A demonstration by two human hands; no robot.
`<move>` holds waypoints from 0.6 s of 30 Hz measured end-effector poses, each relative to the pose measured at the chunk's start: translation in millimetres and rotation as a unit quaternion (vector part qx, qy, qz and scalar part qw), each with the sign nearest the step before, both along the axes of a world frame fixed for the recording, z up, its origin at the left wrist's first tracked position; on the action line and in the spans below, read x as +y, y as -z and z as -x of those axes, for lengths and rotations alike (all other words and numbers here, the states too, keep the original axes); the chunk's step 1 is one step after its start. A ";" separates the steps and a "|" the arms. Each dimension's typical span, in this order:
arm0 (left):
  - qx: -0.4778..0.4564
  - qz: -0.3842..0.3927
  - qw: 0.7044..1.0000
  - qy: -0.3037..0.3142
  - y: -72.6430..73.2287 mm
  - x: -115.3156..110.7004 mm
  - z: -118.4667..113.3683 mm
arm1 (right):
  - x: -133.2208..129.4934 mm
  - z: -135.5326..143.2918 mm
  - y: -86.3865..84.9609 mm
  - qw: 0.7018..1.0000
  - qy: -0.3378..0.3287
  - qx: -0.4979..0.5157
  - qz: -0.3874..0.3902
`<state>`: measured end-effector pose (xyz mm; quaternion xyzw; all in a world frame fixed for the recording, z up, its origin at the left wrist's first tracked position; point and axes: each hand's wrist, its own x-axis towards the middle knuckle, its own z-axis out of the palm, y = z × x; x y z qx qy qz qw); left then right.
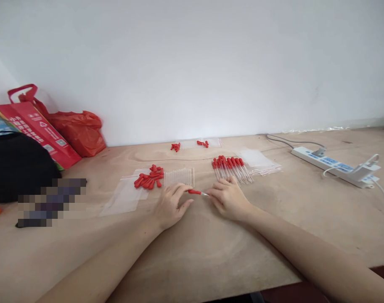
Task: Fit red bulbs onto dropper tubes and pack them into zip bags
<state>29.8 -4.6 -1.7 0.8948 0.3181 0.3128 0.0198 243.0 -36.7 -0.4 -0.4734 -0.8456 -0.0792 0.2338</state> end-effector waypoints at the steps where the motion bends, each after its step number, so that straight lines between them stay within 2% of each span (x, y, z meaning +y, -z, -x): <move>1: -0.007 0.016 1.000 -0.024 0.9 0.2 1.5 | 2.9 -2.1 0.8 0.999 0.034 0.022 0.009; 4: -0.004 0.078 0.995 -0.064 2.4 0.3 3.8 | 16.3 -8.1 2.2 0.986 0.141 0.085 0.030; 9: 0.034 0.140 0.989 -0.019 -0.1 0.4 2.3 | 43.9 -6.0 -1.6 0.956 0.271 0.093 0.062; 13: 0.027 0.149 0.988 -0.009 -0.3 1.2 2.3 | 63.5 8.0 -4.7 0.940 0.326 0.070 0.064; 18: 0.024 0.152 0.988 -0.004 1.9 3.5 3.6 | 77.2 24.6 -4.8 0.933 0.346 0.014 0.095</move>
